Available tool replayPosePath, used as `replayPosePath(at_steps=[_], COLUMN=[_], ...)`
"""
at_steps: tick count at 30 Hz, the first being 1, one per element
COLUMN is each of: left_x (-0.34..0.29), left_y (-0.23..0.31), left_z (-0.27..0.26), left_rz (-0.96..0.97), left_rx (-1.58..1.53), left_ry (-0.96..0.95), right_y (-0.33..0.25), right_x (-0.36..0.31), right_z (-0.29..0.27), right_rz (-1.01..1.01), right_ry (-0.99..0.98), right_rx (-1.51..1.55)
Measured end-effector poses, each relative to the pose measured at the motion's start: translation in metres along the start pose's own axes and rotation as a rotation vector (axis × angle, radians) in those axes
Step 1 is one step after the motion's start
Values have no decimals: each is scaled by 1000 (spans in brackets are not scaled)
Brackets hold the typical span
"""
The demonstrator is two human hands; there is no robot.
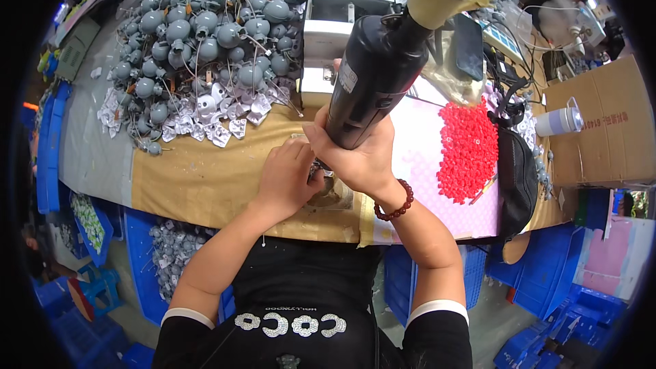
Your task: Assembling small spherical components using a pneumatic screwdriver and an assembly jig at a factory workstation.
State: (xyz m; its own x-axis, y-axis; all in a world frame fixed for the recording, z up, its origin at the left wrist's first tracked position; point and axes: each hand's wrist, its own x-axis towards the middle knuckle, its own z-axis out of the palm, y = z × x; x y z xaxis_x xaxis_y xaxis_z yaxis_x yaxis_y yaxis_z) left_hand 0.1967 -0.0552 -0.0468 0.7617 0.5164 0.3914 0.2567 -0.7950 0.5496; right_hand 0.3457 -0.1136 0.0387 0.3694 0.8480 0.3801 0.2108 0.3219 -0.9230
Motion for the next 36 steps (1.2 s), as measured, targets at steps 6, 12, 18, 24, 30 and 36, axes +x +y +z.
replayPosePath(at_steps=[6,12,18,24,30,36], left_x=[0,2,3,2,2,-3], left_y=[1,2,5,6,5,8], left_z=[-1,-3,-5,-4,-3,-12], left_rz=[-23,8,11,-2,-16,-152], left_rx=[2,-53,-57,-88,-72,-77], left_ry=[-3,18,22,34,32,-71], right_y=[-2,9,13,18,4,2], right_x=[-6,-22,-22,-23,-24,6], right_z=[3,1,-2,-3,1,-52], right_rz=[-39,-63,-195,-333,-105,250], right_ry=[-6,-33,-114,-169,-98,299], right_rx=[-72,17,-122,-233,-89,-63])
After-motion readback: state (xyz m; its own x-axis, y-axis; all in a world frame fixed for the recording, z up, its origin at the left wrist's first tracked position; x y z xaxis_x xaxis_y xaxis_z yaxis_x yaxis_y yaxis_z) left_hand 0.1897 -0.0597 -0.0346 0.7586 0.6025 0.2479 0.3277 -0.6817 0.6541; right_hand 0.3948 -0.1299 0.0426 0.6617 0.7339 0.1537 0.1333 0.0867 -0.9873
